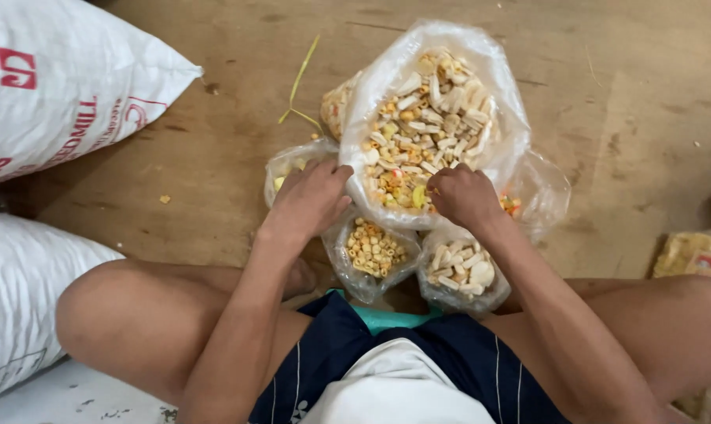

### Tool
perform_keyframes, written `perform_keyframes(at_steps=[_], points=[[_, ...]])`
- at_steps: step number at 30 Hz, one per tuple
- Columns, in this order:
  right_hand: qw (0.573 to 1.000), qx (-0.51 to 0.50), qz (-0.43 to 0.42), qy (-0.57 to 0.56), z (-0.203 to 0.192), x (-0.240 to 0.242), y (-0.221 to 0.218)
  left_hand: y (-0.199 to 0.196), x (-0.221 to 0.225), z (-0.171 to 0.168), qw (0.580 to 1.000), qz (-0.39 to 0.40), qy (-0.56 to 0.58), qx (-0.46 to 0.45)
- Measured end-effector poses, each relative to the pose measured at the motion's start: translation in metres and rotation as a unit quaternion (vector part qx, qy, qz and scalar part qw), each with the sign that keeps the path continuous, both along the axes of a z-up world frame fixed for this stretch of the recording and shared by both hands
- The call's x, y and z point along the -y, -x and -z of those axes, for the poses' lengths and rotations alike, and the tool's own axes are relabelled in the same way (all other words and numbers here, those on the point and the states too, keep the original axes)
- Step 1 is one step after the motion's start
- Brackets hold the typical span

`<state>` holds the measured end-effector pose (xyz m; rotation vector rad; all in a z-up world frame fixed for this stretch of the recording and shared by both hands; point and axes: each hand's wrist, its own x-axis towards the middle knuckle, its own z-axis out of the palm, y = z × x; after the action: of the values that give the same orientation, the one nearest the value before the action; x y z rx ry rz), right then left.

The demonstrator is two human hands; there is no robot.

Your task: The person is sitting and manually sorting crackers from a large plastic bag into several smaller plastic bags.

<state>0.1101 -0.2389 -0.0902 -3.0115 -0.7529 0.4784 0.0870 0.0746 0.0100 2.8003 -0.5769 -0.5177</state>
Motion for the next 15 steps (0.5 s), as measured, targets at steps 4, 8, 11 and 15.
perform_keyframes(at_steps=[4,8,11,15], points=[[0.988,-0.099,0.115,-0.04,-0.109,-0.01,0.013,0.005,0.008,0.001,0.999,0.027,0.015,-0.013],[0.962,-0.161,0.214,-0.049,-0.138,0.022,0.025,0.004,0.011,-0.009,0.999,0.044,0.019,-0.011],[0.951,-0.197,0.234,-0.043,-0.153,0.037,0.045,-0.004,0.012,-0.026,0.998,0.04,0.043,-0.011],[0.935,-0.302,0.182,-0.033,-0.169,0.045,0.066,-0.016,0.006,-0.025,0.999,0.032,0.028,0.025]])
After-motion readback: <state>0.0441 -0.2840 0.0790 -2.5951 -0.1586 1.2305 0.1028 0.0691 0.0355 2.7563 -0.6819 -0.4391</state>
